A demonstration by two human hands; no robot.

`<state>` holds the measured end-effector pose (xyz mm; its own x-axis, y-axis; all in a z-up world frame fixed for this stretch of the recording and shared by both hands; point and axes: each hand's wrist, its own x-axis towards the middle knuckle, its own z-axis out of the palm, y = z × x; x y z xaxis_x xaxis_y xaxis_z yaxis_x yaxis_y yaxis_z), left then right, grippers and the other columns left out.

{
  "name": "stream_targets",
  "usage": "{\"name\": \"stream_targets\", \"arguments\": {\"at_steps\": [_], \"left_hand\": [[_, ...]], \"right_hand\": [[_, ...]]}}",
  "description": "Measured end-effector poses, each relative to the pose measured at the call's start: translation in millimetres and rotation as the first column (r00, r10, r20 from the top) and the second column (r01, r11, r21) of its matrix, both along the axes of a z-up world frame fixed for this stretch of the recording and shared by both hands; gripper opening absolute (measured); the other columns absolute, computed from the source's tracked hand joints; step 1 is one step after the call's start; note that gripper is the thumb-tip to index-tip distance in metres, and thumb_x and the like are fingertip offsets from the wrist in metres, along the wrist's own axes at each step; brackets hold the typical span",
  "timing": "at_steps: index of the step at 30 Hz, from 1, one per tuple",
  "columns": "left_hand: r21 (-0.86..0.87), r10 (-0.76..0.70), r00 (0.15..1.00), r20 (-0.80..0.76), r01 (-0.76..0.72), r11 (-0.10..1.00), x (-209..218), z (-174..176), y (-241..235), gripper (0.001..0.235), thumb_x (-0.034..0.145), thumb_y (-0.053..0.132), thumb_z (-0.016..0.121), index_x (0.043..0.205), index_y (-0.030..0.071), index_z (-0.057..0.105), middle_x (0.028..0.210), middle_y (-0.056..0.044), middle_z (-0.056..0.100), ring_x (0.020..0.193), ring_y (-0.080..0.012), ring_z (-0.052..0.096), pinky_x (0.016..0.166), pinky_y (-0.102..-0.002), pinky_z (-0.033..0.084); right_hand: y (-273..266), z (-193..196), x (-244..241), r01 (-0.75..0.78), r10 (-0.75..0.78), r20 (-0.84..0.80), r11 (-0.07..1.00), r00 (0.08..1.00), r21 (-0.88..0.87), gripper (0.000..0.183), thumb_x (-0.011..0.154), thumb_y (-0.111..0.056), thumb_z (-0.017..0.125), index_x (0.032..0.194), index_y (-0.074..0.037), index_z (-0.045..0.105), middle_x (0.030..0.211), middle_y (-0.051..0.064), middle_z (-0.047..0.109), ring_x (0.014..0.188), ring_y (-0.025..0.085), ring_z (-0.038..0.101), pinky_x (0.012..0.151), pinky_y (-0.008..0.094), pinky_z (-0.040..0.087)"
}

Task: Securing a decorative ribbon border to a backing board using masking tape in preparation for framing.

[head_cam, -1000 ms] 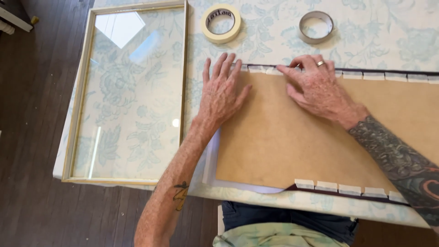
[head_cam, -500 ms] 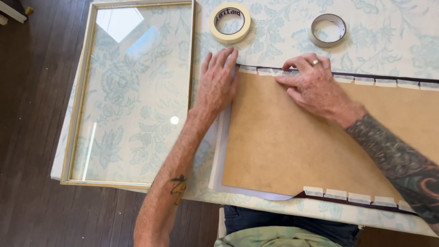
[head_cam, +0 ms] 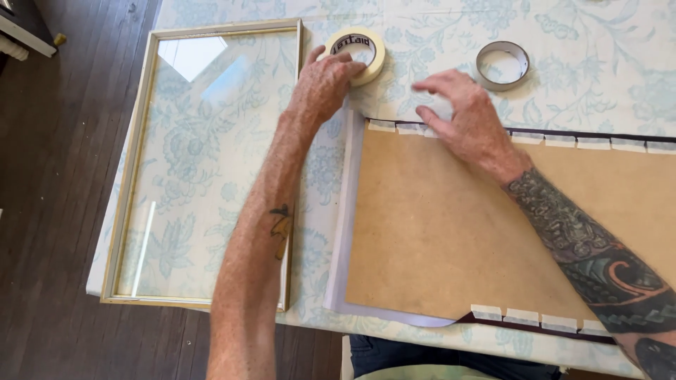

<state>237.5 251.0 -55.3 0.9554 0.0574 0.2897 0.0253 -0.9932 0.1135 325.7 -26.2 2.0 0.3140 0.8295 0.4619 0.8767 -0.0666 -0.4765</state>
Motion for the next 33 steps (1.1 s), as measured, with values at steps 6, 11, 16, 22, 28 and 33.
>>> {"name": "stream_targets", "arguments": {"at_steps": [6,11,16,22,28,33], "left_hand": [[-0.661,-0.148,0.962,0.231,0.267,0.701,-41.9,71.3,-59.8,0.04,0.096,0.005,0.069,0.136,0.003,0.062,0.127,-0.016,0.07,0.109,-0.0279,0.071,0.097,-0.04,0.057],[-0.94,-0.19,0.922,0.338,0.342,-0.011,-79.1,90.1,-132.4,0.048,0.099,0.009,0.073,0.144,0.003,0.056,0.138,-0.017,0.067,0.118,-0.0237,0.072,0.102,-0.035,0.063],[-0.939,-0.325,0.89,0.319,0.25,-0.235,-111.0,103.9,-200.6,0.073,0.093,0.004,0.078,0.156,0.006,0.043,0.157,-0.013,0.052,0.137,-0.0248,0.059,0.118,-0.042,0.054],[-0.855,0.477,0.8,0.365,0.085,0.512,-135.7,125.1,-288.4,0.026,0.093,0.018,0.074,0.111,0.008,0.058,0.105,-0.005,0.061,0.099,-0.0191,0.06,0.096,-0.03,0.05],[-0.941,0.313,0.908,0.277,0.192,0.278,-139.7,89.4,-368.4,0.062,0.086,0.026,0.084,0.137,0.004,0.058,0.123,-0.01,0.069,0.122,-0.0237,0.067,0.112,-0.041,0.048],[-0.846,0.136,0.922,0.363,0.265,0.463,-152.1,94.1,-361.2,0.042,0.1,0.016,0.07,0.137,0.002,0.055,0.115,-0.009,0.075,0.105,-0.0233,0.07,0.095,-0.039,0.054]], "right_hand": [[-20.0,34.5,-3.7,0.022,0.003,-0.242,0.995,0.97,0.096,0.067,0.088,-0.007,0.082,0.147,-0.002,0.05,0.144,0.017,0.053,0.123,0.028,0.06,0.097,0.04,0.054],[-60.4,71.7,-21.2,-0.108,0.102,0.046,0.984,0.994,0.145,0.071,0.094,-0.007,0.082,0.153,0.001,0.044,0.158,0.026,0.04,0.149,0.042,0.039,0.125,0.056,0.034],[-116.0,86.0,-33.4,-0.068,0.078,-0.051,0.983,0.996,0.17,0.031,0.099,0.002,0.077,0.128,0.002,0.067,0.123,0.018,0.071,0.112,0.028,0.068,0.1,0.037,0.054],[-183.4,67.2,-82.6,0.236,-0.179,-0.285,0.955,0.942,0.18,0.038,0.086,-0.005,0.086,0.113,0.003,0.059,0.109,0.017,0.067,0.095,0.024,0.071,0.089,0.031,0.064],[-198.0,23.2,-136.6,0.4,-0.236,-0.382,0.806,0.893,0.436,0.029,0.075,0.009,0.087,0.094,0.003,0.065,0.091,0.015,0.067,0.08,0.027,0.071,0.068,0.032,0.065],[-228.8,48.8,-130.6,0.204,-0.101,-0.367,0.945,0.925,0.255,0.031,0.076,0.0,0.084,0.104,0.0,0.07,0.096,0.011,0.072,0.089,0.022,0.074,0.077,0.029,0.068]]}}
